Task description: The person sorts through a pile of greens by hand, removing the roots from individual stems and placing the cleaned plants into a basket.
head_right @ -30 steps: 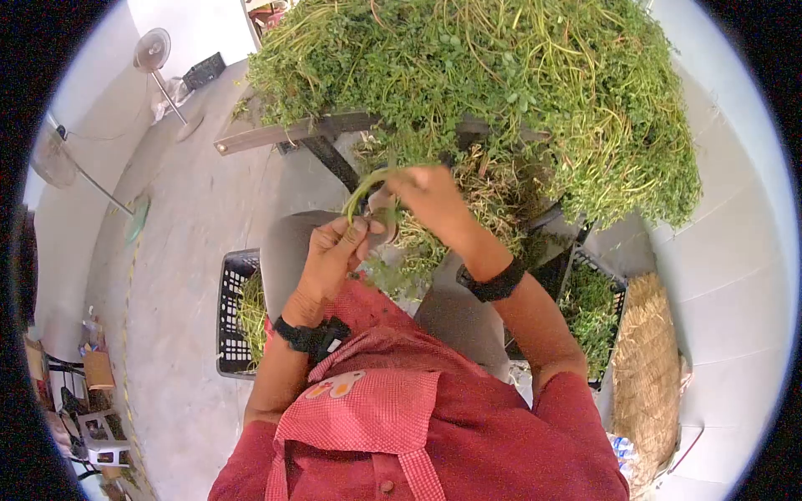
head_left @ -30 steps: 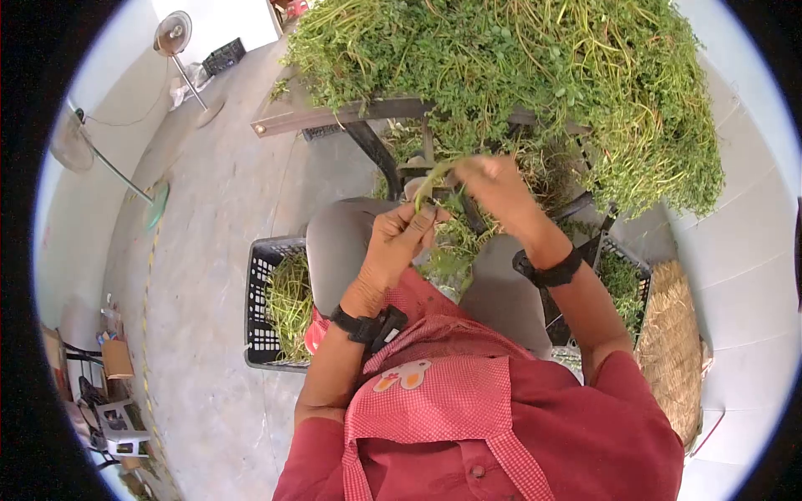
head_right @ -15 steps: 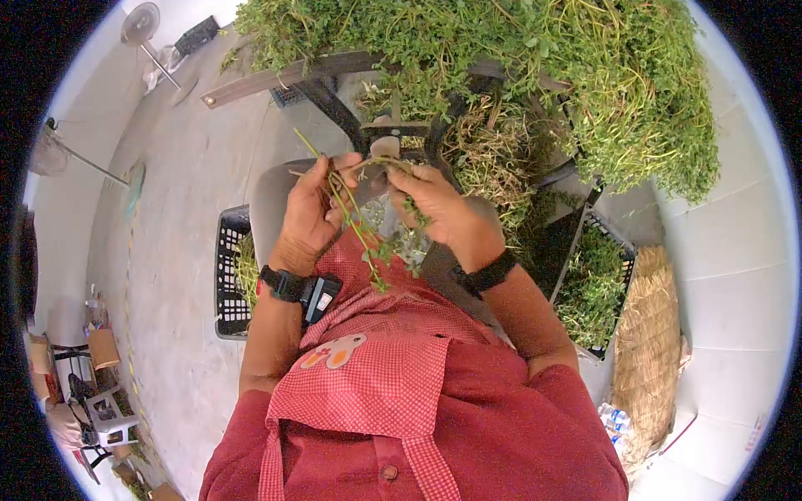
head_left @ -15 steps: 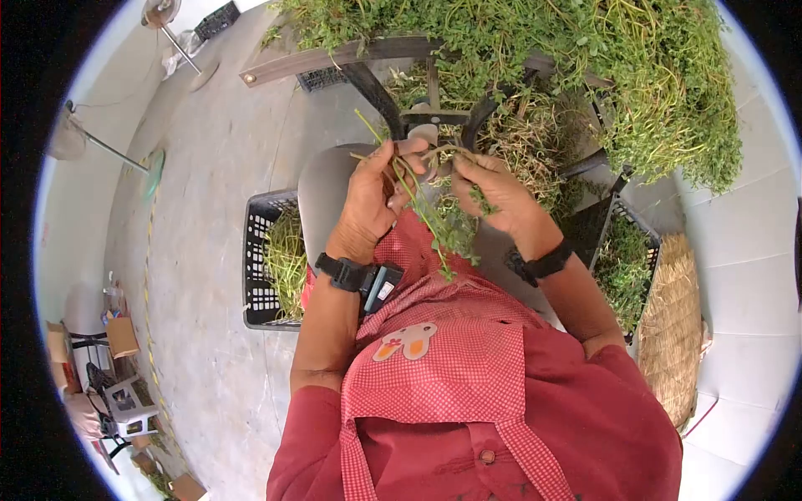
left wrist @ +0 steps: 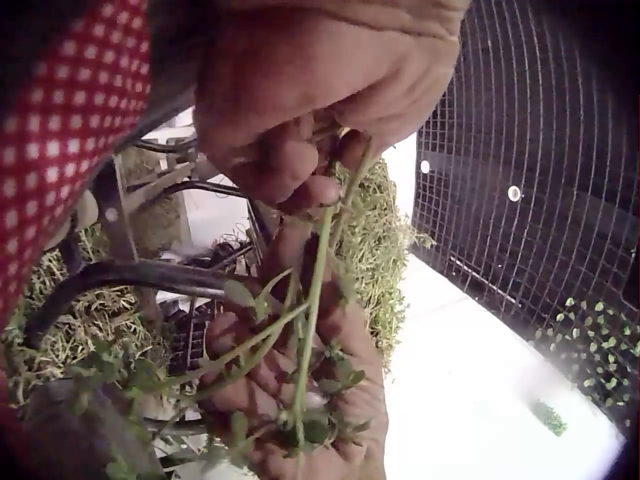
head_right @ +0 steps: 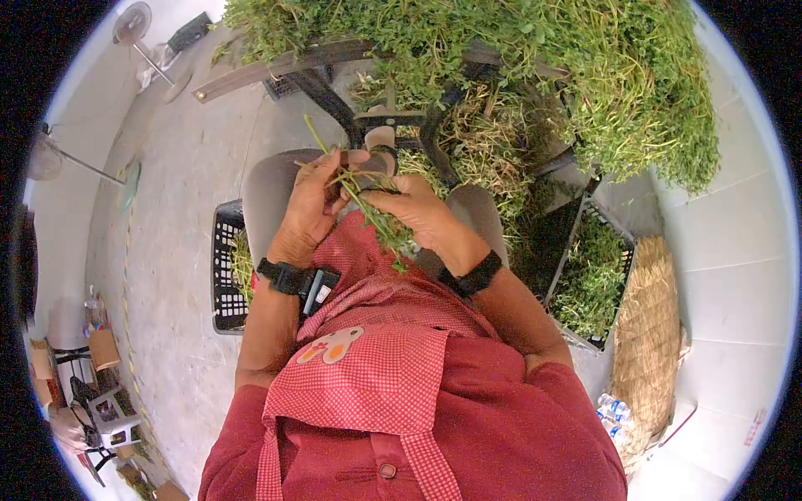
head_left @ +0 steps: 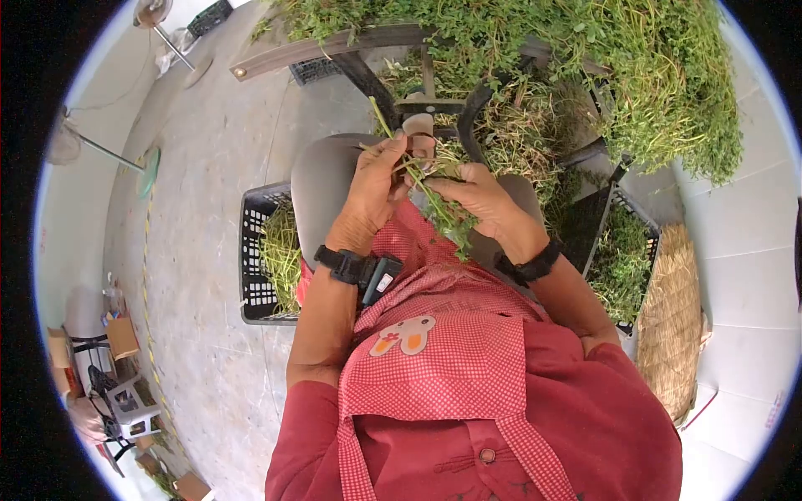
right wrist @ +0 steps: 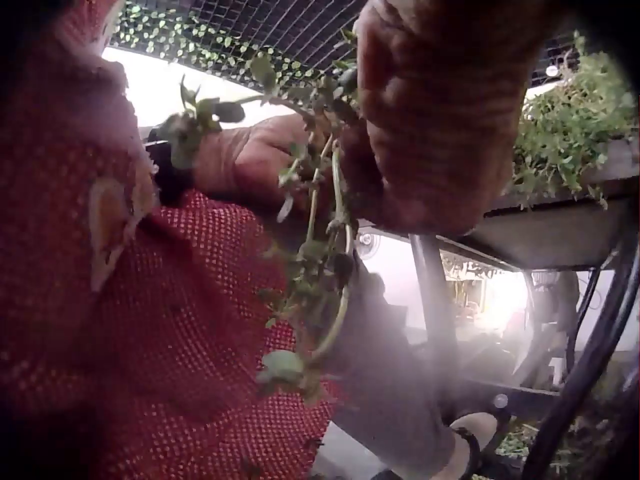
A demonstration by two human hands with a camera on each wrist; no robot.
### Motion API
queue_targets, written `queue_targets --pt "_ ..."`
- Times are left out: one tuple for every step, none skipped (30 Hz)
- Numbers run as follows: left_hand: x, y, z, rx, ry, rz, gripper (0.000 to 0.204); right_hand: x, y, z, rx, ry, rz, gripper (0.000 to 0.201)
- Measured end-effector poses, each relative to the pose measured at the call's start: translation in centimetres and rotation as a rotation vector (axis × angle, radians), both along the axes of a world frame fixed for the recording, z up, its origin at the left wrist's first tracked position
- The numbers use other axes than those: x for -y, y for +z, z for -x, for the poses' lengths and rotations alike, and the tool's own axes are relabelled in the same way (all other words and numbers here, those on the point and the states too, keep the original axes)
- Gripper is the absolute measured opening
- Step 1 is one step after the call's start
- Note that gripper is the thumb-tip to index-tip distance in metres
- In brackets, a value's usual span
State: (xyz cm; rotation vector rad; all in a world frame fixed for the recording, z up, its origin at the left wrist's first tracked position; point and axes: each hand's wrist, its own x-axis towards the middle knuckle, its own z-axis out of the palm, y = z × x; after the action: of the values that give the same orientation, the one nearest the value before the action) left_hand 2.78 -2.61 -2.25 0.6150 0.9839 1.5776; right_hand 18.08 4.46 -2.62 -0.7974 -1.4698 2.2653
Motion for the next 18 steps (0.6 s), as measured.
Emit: queue_targets --pt "-0.1 -0.1 0.0 -0.019 0.054 0.002 0.032 -0.1 -0.2 -0.1 0.0 -0.001 0.001 0.02" --pt "-0.1 -0.1 0.0 -0.038 0.108 0.005 0.032 -0.2 -0.6 -0.2 0.02 0.01 -0.021 0.02" --pt "-0.1 -0.2 0.2 -0.037 0.108 0.006 0.032 -0.4 -0.9 -0.3 0.04 0.02 -0.043 0.02" --pt "-0.1 -0.4 0.4 -0.04 0.106 0.001 0.03 -0.5 -1.1 -0.5 0.041 0.019 -0.042 0.02" --pt "-0.1 -0.5 0.4 -0.042 0.103 -0.003 0.029 -0.7 -1.4 -0.7 0.072 0.03 -0.115 0.019" --pt "-0.1 -0.4 0.3 -0.041 0.1 -0.001 0.029 -0.7 -1.5 -0.9 0.104 0.04 -0.187 0.019" --pt "-0.1 -0.2 0.2 -0.043 0.144 0.031 0.028 -0.7 -1.6 -1.0 0.105 0.037 -0.184 0.019" --pt "-0.1 0.0 0.0 -0.046 0.19 0.063 0.027 -0.6 -1.6 -1.1 0.067 0.043 -0.174 0.02" --pt "-0.1 -0.1 0.1 -0.046 0.188 0.064 0.027 -0.5 -1.6 -1.1 0.028 0.05 -0.166 0.021" --pt "-0.1 -0.2 0.3 -0.043 0.185 0.066 0.027 -0.5 -1.7 -1.2 0.029 0.049 -0.166 0.021" --pt "-0.1 -0.2 0.4 -0.04 0.183 0.067 0.027 -0.5 -1.9 -1.2 0.034 0.022 -0.206 0.019" --pt "-0.1 -0.2 0.3 -0.039 0.183 0.069 0.027 -0.4 -2.2 -1.2 0.039 -0.003 -0.245 0.018" --pt "-0.1 -0.1 0.2 -0.067 0.19 0.068 0.027 -0.6 -2.9 -1.2 0.04 -0.003 -0.242 0.018" --pt "-0.1 -0.1 0.0 -0.096 0.197 0.067 0.026 -1.2 -3.8 -1.2 0.097 -0.039 -0.266 0.017" --pt "-0.1 -0.3 -0.2 -0.095 0.195 0.068 0.026 -1.5 -4.3 -1.1 0.153 -0.075 -0.289 0.017" --pt "-0.2 -0.6 -0.4 -0.194 0.174 -0.003 0.026 -1.8 -4.9 -0.9 0.155 -0.079 -0.285 0.017" --pt "-0.4 -0.8 -0.7 -0.293 0.148 -0.077 0.026 -2.1 -5.5 -0.4 0.103 -0.189 -0.288 0.018" --pt "-0.4 -0.9 -1.2 -0.293 0.137 -0.078 0.026 -2.4 -6.0 -0.1 0.051 -0.302 -0.294 0.019"
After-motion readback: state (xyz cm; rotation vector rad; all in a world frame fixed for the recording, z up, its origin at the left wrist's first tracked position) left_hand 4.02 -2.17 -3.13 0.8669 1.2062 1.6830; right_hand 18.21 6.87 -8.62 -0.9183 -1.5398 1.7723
